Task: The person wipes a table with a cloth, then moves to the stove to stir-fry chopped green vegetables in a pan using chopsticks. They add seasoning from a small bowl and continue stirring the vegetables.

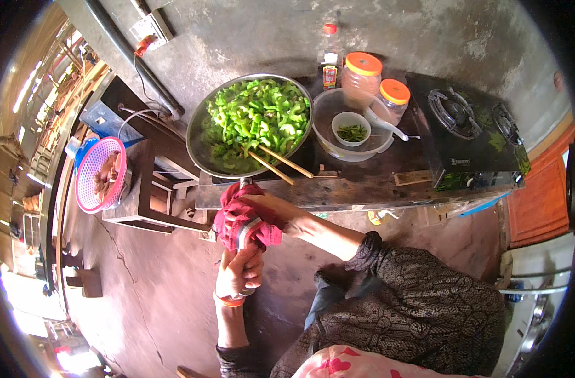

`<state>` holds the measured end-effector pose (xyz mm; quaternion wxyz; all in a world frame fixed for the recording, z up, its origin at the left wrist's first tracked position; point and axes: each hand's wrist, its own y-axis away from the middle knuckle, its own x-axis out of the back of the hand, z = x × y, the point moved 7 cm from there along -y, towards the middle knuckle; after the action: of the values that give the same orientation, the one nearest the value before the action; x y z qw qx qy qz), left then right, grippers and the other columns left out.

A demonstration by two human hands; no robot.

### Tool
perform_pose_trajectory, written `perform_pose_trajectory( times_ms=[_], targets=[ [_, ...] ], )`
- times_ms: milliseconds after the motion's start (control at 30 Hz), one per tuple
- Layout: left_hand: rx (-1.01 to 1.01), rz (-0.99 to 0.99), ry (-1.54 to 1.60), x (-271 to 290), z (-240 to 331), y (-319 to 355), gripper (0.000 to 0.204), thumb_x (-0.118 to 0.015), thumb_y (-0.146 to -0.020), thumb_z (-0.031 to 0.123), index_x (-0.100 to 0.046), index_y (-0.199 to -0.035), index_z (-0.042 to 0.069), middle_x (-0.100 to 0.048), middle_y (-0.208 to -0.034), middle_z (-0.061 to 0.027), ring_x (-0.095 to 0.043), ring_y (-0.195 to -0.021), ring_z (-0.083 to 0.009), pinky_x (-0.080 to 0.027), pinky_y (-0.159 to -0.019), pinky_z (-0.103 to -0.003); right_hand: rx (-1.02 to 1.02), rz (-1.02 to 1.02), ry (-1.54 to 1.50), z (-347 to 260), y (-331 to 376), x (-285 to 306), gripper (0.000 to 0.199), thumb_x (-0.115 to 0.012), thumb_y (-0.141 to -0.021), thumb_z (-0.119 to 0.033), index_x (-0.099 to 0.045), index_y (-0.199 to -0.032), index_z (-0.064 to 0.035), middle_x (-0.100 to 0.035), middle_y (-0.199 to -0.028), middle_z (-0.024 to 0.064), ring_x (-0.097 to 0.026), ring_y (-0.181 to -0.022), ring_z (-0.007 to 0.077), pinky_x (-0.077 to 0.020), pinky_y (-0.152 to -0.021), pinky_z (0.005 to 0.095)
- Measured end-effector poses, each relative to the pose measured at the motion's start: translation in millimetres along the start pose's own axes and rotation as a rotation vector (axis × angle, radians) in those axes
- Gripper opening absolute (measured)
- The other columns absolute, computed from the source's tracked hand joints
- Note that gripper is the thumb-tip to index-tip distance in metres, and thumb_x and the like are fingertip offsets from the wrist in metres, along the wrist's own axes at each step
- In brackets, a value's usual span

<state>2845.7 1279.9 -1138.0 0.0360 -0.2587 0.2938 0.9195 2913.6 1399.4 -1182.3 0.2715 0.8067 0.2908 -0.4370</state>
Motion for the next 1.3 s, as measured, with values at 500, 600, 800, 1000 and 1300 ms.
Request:
perform_pose_trajectory(
  times_ms=[500,600,800,1000,1300],
  targets=[
    [-0.114,0.106,-0.003,88,5,-81,0.024,-0.054,-0.1,0.021,-0.059,-0.114,0.002,-0.041,-0.068,0.0054,-0.032,-0.045,-0.0008,-0.023,-0.033,-0.018,0.065,0.197,0.418,-19,-8,72,0.034,-0.071,-0.093,-0.024,-0.061,-0.119,-0.004,-0.07,-0.102,0.0064,-0.066,-0.089,0.0149,-0.0572,-0.079,0.0339],
    [-0.179,-0.068,-0.152,82,11,-99,0.033,-0.055,-0.102,0.025,-0.058,-0.123,-0.001,-0.042,-0.07,0.006,-0.032,-0.043,0.0006,-0.021,-0.031,-0.016,0.057,0.167,0.618,-40,56,102,0.038,-0.074,-0.09,-0.024,-0.064,-0.121,-0.0035,-0.071,-0.102,0.0056,-0.064,-0.089,0.0117,-0.0546,-0.077,0.0305],
    [-0.201,-0.168,0.049,93,28,-117,0.051,-0.042,-0.107,0.029,-0.041,-0.14,-0.009,-0.057,-0.088,-0.0095,-0.037,-0.043,-0.0044,-0.034,-0.028,-0.019,0.329,0.675,0.797,-151,197,191,0.037,-0.077,-0.087,-0.028,-0.07,-0.113,-0.004,-0.073,-0.099,0.0059,-0.065,-0.087,0.0133,-0.0544,-0.08,0.0339],
    [-0.167,-0.363,0.451,119,6,-119,0.066,-0.038,-0.106,0.041,-0.023,-0.154,-0.001,-0.059,-0.119,-0.0216,-0.048,-0.064,-0.0148,-0.047,-0.053,-0.029,0.898,1.085,0.486,-237,265,272,0.021,-0.072,-0.09,-0.021,-0.067,-0.102,-0.0045,-0.071,-0.094,0.0069,-0.065,-0.087,0.0178,-0.0533,-0.081,0.0357],
    [-0.117,-0.236,0.641,66,-129,-112,0.06,-0.042,-0.106,0.035,-0.029,-0.154,0.001,-0.058,-0.132,-0.0226,-0.053,-0.08,-0.0189,-0.05,-0.066,-0.028,0.849,1.23,1.186,-276,274,280,0.06,-0.073,-0.083,-0.04,-0.052,-0.121,0.0018,-0.059,-0.118,0.0282,-0.059,-0.109,0.0438,-0.0466,-0.094,0.0518]
  ],
)
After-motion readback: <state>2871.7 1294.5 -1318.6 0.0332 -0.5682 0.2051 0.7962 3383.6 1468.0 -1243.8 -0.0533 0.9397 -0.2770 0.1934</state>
